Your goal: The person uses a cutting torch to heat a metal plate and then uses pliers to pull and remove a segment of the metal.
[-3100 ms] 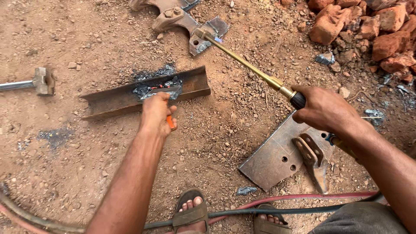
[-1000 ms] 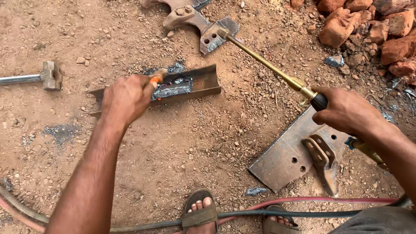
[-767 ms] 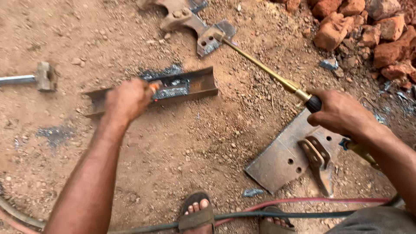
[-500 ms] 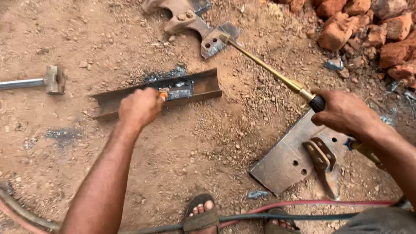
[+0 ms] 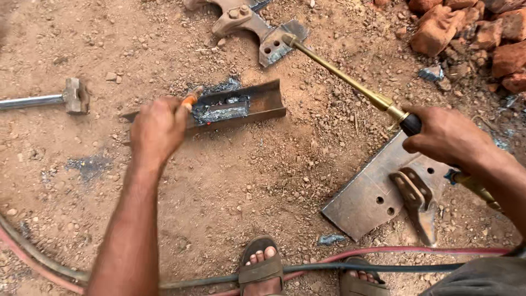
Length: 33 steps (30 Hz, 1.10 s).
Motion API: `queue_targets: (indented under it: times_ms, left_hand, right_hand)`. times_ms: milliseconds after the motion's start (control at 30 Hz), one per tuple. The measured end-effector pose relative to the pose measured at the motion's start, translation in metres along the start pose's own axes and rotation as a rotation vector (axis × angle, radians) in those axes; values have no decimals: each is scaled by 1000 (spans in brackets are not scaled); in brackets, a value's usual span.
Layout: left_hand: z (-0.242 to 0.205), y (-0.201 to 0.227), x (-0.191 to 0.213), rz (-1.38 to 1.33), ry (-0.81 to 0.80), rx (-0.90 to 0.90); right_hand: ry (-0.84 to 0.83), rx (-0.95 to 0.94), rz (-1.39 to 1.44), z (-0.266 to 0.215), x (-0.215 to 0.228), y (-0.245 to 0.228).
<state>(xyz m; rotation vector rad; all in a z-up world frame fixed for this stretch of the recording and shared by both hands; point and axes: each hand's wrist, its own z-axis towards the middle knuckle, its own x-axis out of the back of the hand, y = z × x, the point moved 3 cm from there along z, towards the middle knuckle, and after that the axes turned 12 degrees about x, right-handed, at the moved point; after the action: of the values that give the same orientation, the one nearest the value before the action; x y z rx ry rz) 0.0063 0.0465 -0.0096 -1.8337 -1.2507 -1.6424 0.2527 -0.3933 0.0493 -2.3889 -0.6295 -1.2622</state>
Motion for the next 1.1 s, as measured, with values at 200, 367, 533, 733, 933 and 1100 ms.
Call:
queue_targets:
  times_ms: [200, 367, 533, 733, 933, 1100]
  left_hand:
    - [-7, 4, -25, 198, -44, -36]
    - [-21, 2, -12, 114, -25, 2]
    - [-11, 6, -32, 94, -81, -17]
    - [-21, 4, -32, 50, 46, 78]
    - [-5, 15, -40, 25, -48, -41]
    - [-20, 25, -58, 254, 246, -242]
  right_hand:
    - [-19, 7, 37, 2, -11, 5]
    - [-16, -4, 55, 2, -8, 6]
    - [-45, 15, -45, -6, -6, 3]
    - [-17, -24, 34, -11, -2, 1]
    - [-4, -29, 71, -10, -1, -1]
    - [-4, -26, 106, -11, -2, 2]
